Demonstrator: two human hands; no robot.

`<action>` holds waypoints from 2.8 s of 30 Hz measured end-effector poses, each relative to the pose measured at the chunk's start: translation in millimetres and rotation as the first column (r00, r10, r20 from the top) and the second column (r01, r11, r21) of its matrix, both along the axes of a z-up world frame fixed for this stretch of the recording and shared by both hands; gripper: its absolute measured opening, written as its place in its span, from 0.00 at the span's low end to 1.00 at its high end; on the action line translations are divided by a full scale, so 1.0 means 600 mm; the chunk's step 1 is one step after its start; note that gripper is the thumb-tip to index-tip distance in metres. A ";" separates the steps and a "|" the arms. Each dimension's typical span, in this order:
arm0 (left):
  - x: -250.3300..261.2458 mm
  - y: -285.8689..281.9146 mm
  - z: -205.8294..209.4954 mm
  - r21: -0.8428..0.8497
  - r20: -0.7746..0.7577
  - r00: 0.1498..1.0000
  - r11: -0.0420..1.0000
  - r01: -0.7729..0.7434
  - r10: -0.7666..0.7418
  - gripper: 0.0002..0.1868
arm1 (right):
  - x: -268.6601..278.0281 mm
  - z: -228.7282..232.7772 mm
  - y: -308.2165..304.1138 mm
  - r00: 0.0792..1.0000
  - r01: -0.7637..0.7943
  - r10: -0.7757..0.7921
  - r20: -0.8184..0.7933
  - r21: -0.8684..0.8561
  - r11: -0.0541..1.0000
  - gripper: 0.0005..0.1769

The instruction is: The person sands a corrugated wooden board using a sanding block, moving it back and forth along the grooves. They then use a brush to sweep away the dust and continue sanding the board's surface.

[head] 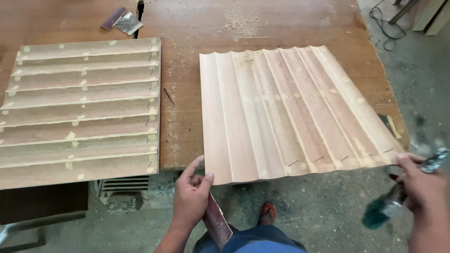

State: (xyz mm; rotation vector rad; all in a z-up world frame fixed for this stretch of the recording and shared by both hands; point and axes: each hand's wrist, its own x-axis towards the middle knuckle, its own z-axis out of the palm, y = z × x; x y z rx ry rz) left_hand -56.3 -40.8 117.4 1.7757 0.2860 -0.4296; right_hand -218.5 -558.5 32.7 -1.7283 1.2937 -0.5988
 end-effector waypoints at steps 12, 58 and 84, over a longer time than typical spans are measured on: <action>0.017 -0.025 0.050 -0.177 0.125 0.992 0.984 -0.010 0.032 0.30 | 0.010 0.005 -0.141 0.950 -0.313 0.309 -0.048 -0.125 0.942 0.17; -0.047 -0.154 -0.059 0.028 0.146 0.954 0.963 -0.267 0.261 0.32 | 0.063 -0.029 -0.168 0.870 -0.431 0.492 -0.021 0.452 0.781 0.15; -0.060 -0.171 -0.080 0.455 0.095 0.980 0.883 0.113 -0.175 0.18 | 0.347 0.136 0.106 0.463 -0.881 0.745 -0.480 -0.160 0.445 0.45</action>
